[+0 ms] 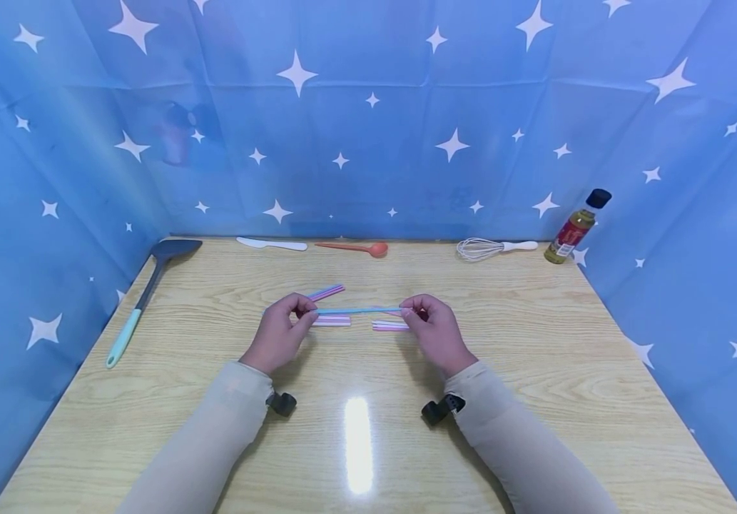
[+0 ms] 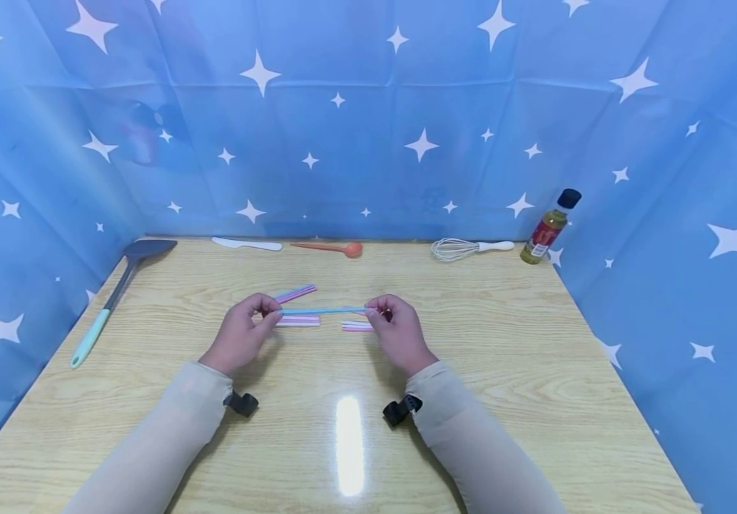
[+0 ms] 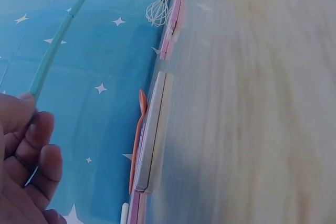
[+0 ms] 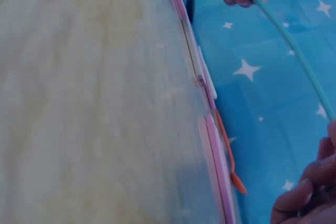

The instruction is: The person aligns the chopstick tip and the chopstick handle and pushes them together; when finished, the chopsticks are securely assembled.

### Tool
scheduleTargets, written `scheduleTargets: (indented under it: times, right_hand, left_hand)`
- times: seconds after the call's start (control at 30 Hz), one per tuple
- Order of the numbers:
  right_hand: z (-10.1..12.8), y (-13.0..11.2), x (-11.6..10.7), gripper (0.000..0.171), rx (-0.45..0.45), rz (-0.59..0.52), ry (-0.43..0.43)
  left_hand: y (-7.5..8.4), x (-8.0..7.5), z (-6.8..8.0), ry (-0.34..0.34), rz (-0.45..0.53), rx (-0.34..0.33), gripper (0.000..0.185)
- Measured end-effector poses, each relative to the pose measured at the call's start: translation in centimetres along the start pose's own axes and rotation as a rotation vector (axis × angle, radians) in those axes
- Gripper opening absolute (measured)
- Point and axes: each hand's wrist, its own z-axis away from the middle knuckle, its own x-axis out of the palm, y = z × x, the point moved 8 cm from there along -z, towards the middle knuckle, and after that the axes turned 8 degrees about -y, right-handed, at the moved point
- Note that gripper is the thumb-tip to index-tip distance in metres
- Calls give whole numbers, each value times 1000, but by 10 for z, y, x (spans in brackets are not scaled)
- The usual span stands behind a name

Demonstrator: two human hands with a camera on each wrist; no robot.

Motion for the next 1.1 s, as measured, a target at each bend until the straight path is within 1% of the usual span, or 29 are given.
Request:
scheduleTargets:
  times: [0.07, 0.2, 0.33, 0.53, 0.63, 0.73, 0.83, 0.97, 1.1]
  right_hand:
    - [1, -2, 1, 16, -7, -13, 19]
    - [4, -7, 4, 19, -16, -28, 30]
    - [4, -8, 5, 19, -8, -33, 28]
    - [2, -6, 4, 19, -11, -59, 10]
    - [1, -3, 2, 20, 11, -60, 9]
    - [-1, 1, -2, 23, 48, -47, 10]
    - [-3, 7, -9, 28, 83, -28, 23]
    - [-6, 15, -18, 31, 105, -12, 46]
    - [-8, 19, -21, 31, 106, -20, 54]
  left_hand:
    - [2, -1, 0, 16, -4, 21, 6]
    - [7, -2, 1, 45, -3, 59, 4]
    - [11, -2, 2, 46, 6, 88, 5]
    - [10, -2, 3, 26, 9, 82, 4]
    - [8, -3, 2, 21, 5, 75, 5]
    - [1, -10, 0, 33, 6, 48, 6]
    - [-9, -23, -2, 71, -9, 0, 7]
    - [-28, -43, -3, 134, -66, -92, 9]
    - [-46, -58, -1, 188, -105, -182, 12]
